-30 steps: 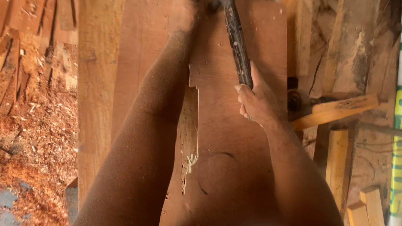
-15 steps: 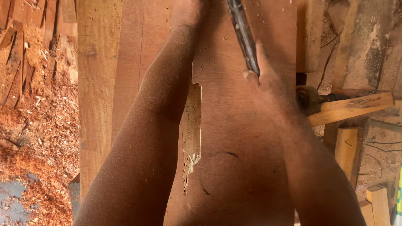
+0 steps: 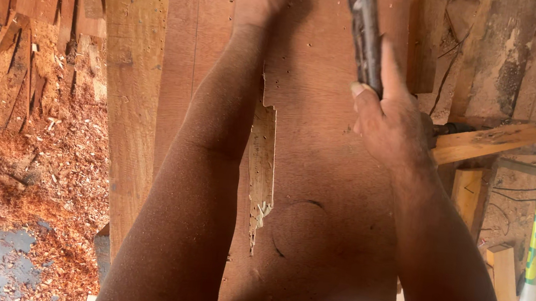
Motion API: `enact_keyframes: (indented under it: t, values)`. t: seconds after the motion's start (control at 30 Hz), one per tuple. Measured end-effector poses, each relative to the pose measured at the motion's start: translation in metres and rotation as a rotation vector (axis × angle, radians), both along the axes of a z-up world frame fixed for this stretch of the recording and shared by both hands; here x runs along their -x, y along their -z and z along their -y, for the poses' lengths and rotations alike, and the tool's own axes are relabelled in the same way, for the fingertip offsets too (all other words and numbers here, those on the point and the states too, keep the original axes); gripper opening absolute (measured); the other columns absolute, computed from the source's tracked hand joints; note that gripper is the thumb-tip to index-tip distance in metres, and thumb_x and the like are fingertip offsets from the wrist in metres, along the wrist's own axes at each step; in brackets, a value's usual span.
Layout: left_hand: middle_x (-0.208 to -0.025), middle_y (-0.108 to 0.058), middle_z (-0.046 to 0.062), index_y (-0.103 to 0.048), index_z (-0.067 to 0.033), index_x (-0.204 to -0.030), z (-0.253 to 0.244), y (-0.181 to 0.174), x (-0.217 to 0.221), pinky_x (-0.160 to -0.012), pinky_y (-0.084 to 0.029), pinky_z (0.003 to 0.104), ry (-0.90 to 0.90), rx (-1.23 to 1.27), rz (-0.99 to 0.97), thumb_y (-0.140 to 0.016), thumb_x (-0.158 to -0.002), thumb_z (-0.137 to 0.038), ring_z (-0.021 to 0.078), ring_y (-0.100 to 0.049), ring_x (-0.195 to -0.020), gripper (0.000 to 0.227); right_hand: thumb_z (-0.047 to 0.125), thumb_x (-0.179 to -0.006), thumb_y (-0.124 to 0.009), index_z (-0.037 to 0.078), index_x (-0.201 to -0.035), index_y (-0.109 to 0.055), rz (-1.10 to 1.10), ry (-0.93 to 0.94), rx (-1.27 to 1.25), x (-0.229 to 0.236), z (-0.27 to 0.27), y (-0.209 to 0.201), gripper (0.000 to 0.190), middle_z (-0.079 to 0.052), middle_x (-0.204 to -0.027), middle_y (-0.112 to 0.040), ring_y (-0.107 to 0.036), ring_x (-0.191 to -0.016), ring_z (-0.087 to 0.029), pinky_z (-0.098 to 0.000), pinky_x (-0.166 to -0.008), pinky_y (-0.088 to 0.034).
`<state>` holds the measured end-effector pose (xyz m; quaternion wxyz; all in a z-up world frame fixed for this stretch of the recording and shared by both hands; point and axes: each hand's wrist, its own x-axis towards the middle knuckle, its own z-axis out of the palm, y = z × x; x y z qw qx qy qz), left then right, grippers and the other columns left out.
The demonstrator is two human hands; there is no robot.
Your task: The person uses a hammer to drive nails into a wooden frame structure, securing a large plywood panel and smaller wooden slats. They repeatedly position the wood pieces and strike them with the hammer to assemble the components. The person also handles a finished wooden door frame, placing it against the structure.
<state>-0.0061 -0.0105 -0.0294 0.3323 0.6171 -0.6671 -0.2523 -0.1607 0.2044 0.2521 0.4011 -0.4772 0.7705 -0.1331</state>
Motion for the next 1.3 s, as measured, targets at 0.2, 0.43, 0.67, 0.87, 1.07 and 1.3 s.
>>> enact_keyframes:
  t: [0.2, 0.43, 0.67, 0.87, 1.07, 1.3]
  values:
    - [-0.087, -0.071, 0.015, -0.066, -0.0039, -0.090, 0.007, 0.054, -0.009, -0.070, -0.055, 0.043, -0.010, 0.035, 0.067, -0.068, -0.091, -0.014, 0.0327, -0.067, -0.080, 0.010, 0.020, -0.107, -0.056, 0.013, -0.166, -0.005, -0.026, -0.052, -0.035, -0.012, 0.010, 0.013, 0.078, -0.015, -0.124, -0.065, -0.061, -0.066, -0.012, -0.0279, -0.052, -0.056]
    - [-0.092, -0.071, 0.016, -0.066, -0.0034, -0.097, 0.007, 0.060, -0.011, -0.073, -0.055, 0.044, -0.025, 0.039, 0.104, -0.067, -0.093, -0.015, 0.0338, -0.068, -0.084, 0.012, 0.012, -0.103, -0.055, 0.013, -0.168, -0.008, 0.171, 0.036, 0.077, -0.002, -0.003, 0.020, 0.080, -0.019, -0.118, -0.064, -0.059, -0.065, -0.014, -0.0287, -0.049, -0.056]
    - [-0.097, -0.072, 0.017, -0.065, -0.0029, -0.103, 0.011, 0.068, -0.013, -0.076, -0.055, 0.045, -0.039, 0.026, 0.113, -0.067, -0.096, -0.016, 0.0350, -0.068, -0.089, 0.015, 0.015, -0.107, -0.055, 0.010, -0.167, -0.005, 0.094, -0.070, 0.089, -0.006, 0.007, 0.033, 0.078, -0.017, -0.126, -0.064, -0.061, -0.062, -0.014, -0.0274, -0.053, -0.058]
    - [-0.101, -0.072, 0.019, -0.065, -0.0025, -0.109, 0.027, 0.091, -0.013, -0.079, -0.056, 0.046, 0.000, 0.013, 0.100, -0.066, -0.098, -0.017, 0.0359, -0.069, -0.092, 0.018, 0.009, -0.109, -0.052, 0.008, -0.170, -0.004, 0.230, 0.047, 0.248, -0.014, 0.006, 0.007, 0.078, -0.022, -0.122, -0.064, -0.059, -0.069, -0.014, -0.0267, -0.053, -0.055]
    - [-0.106, -0.073, 0.020, -0.065, -0.0021, -0.114, 0.009, 0.061, -0.048, -0.081, -0.056, 0.046, 0.059, 0.114, -0.081, -0.066, -0.100, -0.018, 0.0369, -0.070, -0.096, 0.021, 0.015, -0.105, -0.056, 0.015, -0.167, -0.008, -0.040, -0.035, -0.108, -0.024, 0.005, 0.008, 0.079, -0.011, -0.106, -0.065, -0.060, -0.067, -0.015, -0.0276, -0.050, -0.053]
    - [-0.132, -0.069, 0.021, -0.056, 0.0050, -0.145, -0.147, -0.136, -0.201, -0.104, -0.059, 0.036, 0.160, -0.008, -0.306, -0.052, -0.108, 0.001, 0.0271, -0.071, -0.121, 0.038, 0.028, -0.112, -0.059, 0.016, -0.144, -0.040, -0.637, -0.547, 0.968, -0.035, -0.009, 0.027, 0.039, 0.000, -0.092, -0.061, -0.061, -0.073, -0.012, -0.0260, -0.058, -0.052]
